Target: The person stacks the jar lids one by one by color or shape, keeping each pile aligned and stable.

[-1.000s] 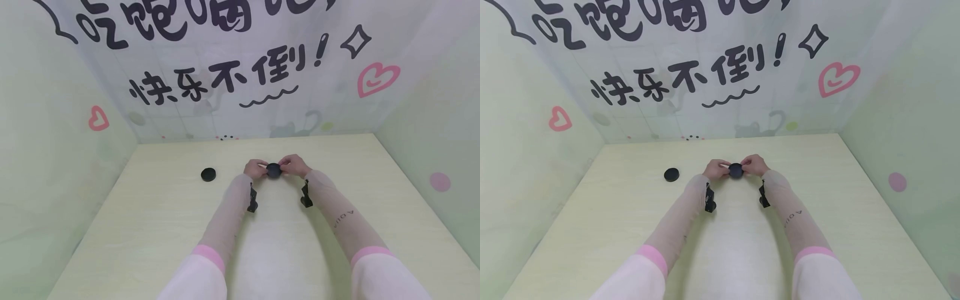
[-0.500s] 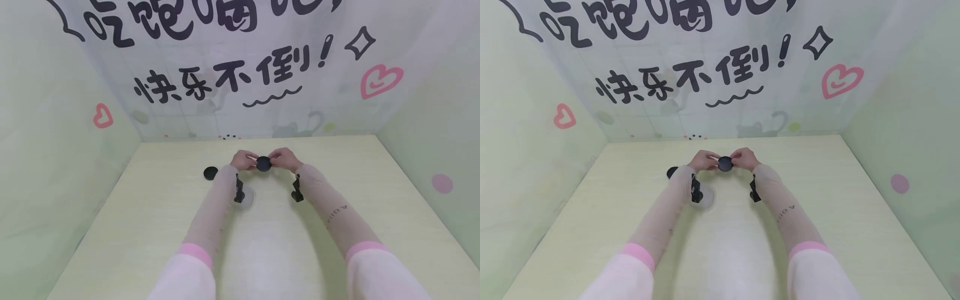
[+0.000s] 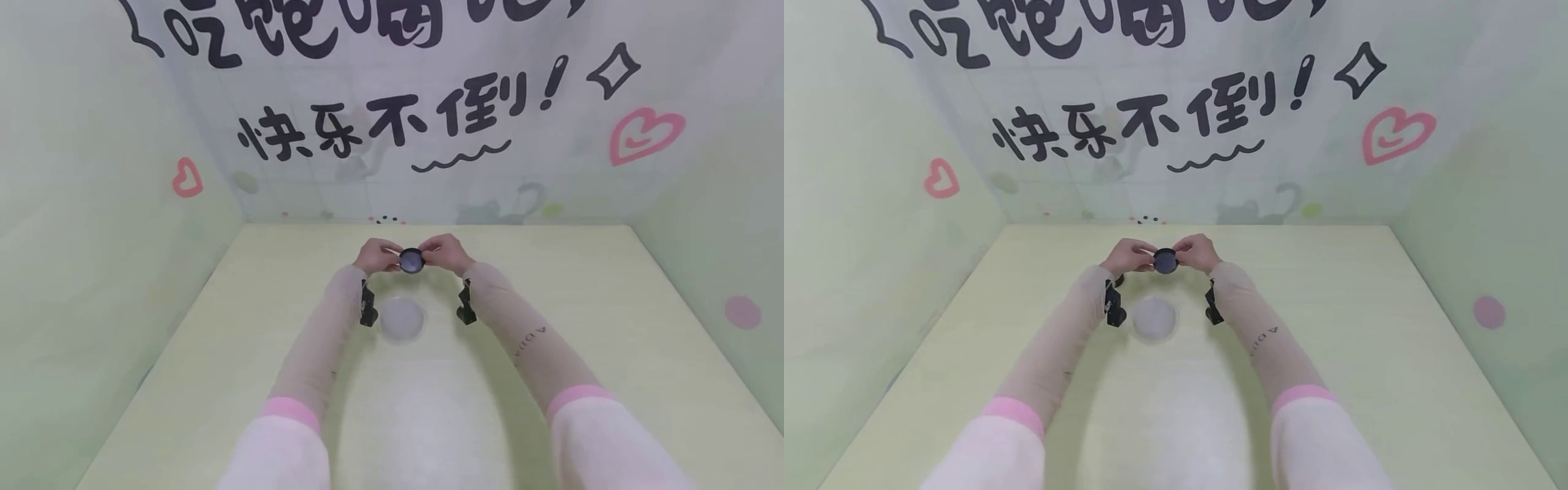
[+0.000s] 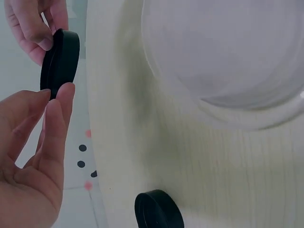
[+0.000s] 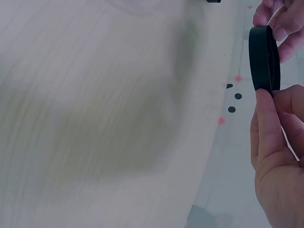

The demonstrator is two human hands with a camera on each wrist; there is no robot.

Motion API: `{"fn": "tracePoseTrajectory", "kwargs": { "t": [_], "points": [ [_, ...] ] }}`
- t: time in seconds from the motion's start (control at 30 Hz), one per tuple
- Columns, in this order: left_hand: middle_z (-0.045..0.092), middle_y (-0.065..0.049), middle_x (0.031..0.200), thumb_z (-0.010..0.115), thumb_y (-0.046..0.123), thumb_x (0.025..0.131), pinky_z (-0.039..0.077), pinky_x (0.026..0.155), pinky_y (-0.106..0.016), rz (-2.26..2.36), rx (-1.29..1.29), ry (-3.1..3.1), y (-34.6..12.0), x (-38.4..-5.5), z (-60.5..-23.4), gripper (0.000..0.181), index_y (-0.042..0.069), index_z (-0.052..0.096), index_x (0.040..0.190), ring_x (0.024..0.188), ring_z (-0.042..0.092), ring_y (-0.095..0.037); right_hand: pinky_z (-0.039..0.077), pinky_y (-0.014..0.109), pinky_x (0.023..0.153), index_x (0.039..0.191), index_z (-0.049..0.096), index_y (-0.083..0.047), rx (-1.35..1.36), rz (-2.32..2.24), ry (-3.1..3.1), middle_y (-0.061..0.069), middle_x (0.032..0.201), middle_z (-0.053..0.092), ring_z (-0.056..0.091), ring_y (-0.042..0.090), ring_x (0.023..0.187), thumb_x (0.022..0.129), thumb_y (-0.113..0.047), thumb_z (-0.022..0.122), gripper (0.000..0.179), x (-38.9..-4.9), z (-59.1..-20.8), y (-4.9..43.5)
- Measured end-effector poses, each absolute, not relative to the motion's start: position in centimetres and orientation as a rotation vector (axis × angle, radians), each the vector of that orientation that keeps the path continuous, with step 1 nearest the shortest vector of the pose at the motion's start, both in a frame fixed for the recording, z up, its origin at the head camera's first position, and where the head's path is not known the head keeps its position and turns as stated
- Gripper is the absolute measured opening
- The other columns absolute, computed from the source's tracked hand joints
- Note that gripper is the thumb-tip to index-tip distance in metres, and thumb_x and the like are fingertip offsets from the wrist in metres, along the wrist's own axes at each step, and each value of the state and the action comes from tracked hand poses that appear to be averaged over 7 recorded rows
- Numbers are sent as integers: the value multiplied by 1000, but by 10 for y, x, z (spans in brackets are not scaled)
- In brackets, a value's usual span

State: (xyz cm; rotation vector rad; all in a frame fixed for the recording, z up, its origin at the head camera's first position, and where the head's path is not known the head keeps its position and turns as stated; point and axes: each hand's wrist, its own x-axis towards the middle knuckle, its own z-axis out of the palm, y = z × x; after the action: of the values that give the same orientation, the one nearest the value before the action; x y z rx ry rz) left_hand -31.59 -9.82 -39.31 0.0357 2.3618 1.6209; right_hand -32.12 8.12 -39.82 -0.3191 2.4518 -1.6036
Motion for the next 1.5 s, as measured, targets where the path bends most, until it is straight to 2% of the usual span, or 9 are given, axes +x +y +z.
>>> {"fn": "tracePoseTrajectory", "kwargs": {
  "t": [0.17,0.33,0.53,0.73,1.07,1.3,1.5],
  "points": [
    [62,-23,95,57,-4,81,49,77,-36,1606,4,2396,-110,-313,-389,26,-3,60,107,57,60,-10,51,26,70,99,61,11,-328,-1608,2442,23,94,60,61,28,82,80,4,55,21,-325,-399,68],
    [62,-24,96,57,-3,81,48,79,-38,1616,-11,2402,-123,-311,-389,27,-4,60,108,59,60,-11,50,25,70,98,63,7,-338,-1582,2467,21,95,62,61,25,82,80,1,56,20,-326,-399,54],
    [60,-27,100,57,-4,81,47,80,-40,1645,-12,2411,-139,-309,-390,28,-5,59,109,68,64,-18,50,26,72,98,64,5,-323,-1610,2470,18,95,63,60,25,87,81,-1,58,18,-327,-405,37],
    [59,-28,101,56,-5,81,48,78,-39,1671,-73,2440,-154,-303,-389,29,-6,58,110,60,61,-11,49,28,74,98,65,1,-290,-1641,2480,16,95,64,59,24,91,80,-4,61,19,-326,-408,19],
    [59,-27,101,56,-3,82,51,69,-27,1643,-123,2487,-172,-301,-395,28,-4,59,110,59,61,-10,50,24,69,98,64,2,-228,-1765,2382,17,93,64,62,22,82,80,-6,63,20,-326,-415,3],
    [59,-27,101,55,-3,82,50,75,-34,1634,-168,2530,-185,-299,-397,28,-5,58,110,62,62,-11,50,23,69,100,64,1,-224,-1764,2350,16,95,64,62,22,83,80,-6,64,22,-322,-416,-7],
    [59,-28,101,56,-4,80,51,66,-26,1638,-178,2537,-192,-298,-403,29,-7,58,109,59,60,-9,50,23,69,99,64,1,-210,-1754,2332,16,95,64,62,22,82,80,-3,63,20,-320,-417,-18]
  ]
}}
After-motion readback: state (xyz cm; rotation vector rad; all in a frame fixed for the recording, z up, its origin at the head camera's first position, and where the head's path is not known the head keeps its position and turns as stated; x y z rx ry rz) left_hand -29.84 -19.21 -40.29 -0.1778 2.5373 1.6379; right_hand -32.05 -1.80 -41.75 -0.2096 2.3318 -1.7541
